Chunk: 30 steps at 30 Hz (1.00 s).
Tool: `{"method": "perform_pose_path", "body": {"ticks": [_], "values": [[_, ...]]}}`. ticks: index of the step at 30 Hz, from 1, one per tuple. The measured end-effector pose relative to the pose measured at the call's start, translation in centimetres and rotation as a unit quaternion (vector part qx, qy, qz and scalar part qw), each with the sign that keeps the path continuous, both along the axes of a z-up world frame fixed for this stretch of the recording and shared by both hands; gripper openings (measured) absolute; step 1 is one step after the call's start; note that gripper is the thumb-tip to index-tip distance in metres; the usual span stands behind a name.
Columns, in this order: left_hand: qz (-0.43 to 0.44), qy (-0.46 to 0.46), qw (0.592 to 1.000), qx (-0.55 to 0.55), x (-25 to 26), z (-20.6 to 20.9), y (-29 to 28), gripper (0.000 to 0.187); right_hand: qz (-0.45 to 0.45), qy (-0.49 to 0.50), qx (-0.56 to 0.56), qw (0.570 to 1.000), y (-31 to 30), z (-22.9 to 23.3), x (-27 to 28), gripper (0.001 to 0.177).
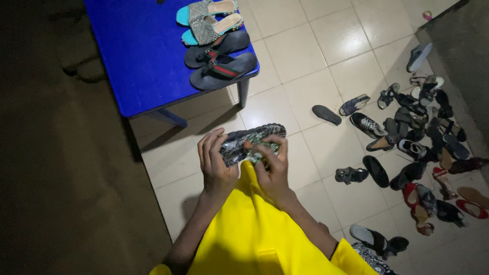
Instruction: The person cleans the sole of a black shoe by hand using a green sponge, scrubbing the tread and edges of the sole.
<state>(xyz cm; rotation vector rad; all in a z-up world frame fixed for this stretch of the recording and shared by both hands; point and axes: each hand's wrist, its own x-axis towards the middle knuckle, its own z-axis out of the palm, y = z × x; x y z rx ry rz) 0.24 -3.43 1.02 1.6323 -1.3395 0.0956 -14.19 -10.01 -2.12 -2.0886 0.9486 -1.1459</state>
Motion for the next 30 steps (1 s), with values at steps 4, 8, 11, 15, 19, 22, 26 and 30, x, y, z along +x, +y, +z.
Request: {"method": "perform_pose_path", "body": {"ticks": [4, 8, 11, 15, 19, 22, 26, 30], "values": [[-0.009, 0.007, 1.0, -0.027, -0.1, -0.4, -0.5, 0.064, 0.011, -0.059, 0.134, 0.989, -0.9, 0.0, 0.1, 0.034], [-0.019, 0.003, 1.0, -0.015, -0.1, -0.8, -1.1, 0.068, 0.006, -0.033, 0.106, 0.994, -0.5, 0.9, 0.4, 0.034], [-0.025, 0.034, 0.999, -0.024, -0.4, -1.5, -1.6, 0.072, 0.091, -0.005, 0.042, 0.995, 0.3, 1.8, -0.2, 0.038], [-0.031, 0.041, 0.998, -0.048, -0.8, -2.1, -2.0, 0.069, 0.011, -0.006, 0.111, 0.994, -1.3, 1.9, 0.1, 0.036], [-0.032, 0.048, 0.996, -0.072, -0.8, -2.1, -2.3, 0.082, 0.065, -0.032, 0.075, 0.995, -0.4, 1.9, -0.4, 0.038], [-0.037, 0.141, 0.986, -0.082, -1.3, -2.5, -2.6, 0.075, 0.081, -0.038, 0.059, 0.994, -1.0, 1.3, -0.2, 0.039], [-0.022, 0.162, 0.983, -0.088, -1.4, -2.3, -2.8, 0.067, 0.049, -0.026, 0.111, 0.992, -1.8, 1.4, -0.1, 0.039], [0.008, 0.084, 0.995, -0.047, -0.4, -1.8, -2.2, 0.073, 0.113, -0.046, 0.056, 0.991, -0.5, 1.4, 0.4, 0.04]]}}
